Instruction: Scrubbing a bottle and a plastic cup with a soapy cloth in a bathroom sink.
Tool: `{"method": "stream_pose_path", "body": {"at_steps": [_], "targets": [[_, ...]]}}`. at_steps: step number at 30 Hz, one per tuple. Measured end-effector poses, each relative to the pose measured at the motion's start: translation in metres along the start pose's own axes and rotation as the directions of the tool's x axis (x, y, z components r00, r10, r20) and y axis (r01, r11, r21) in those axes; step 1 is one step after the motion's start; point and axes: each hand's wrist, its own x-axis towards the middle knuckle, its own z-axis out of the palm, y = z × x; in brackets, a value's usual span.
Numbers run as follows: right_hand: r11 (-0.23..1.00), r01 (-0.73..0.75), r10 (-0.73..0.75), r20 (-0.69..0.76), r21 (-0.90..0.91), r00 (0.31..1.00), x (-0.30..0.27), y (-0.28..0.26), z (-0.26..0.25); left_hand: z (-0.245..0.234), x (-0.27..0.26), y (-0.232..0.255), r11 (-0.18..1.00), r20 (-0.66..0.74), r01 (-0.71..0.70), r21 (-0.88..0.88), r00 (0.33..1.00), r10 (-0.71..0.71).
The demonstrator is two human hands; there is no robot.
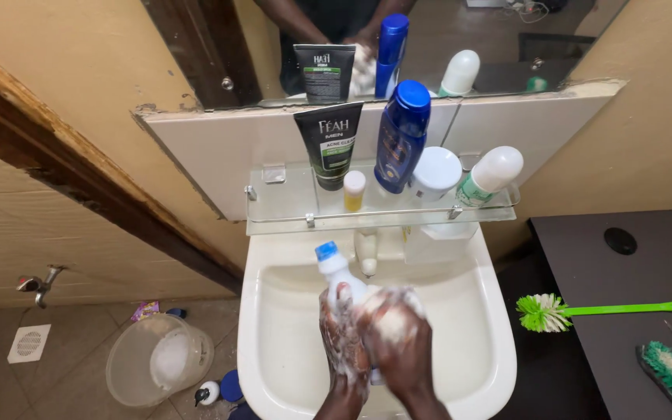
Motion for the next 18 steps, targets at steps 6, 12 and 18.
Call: {"method": "stream_pose_path", "body": {"at_steps": [6,12,18], "targets": [[0.641,0.642,-0.717,-0.03,-0.42,0.696,0.015,0.081,-0.002,0.0,-0.005,-0.004,0.997,0.126,-0.056,-0.057,0.99,0.062],[0.995,0.068,-0.068,0.0,0.069,0.998,0.027,-0.011,0.007,-0.008,-0.012,-0.008,0.988,0.248,-0.094,-0.122,0.961,0.123],[0.785,0.62,-0.614,-0.147,-0.008,0.776,0.029,0.019,0.019,-0.023,-0.011,-0.001,0.971,0.252,0.03,-0.238,0.967,0.032]]}}
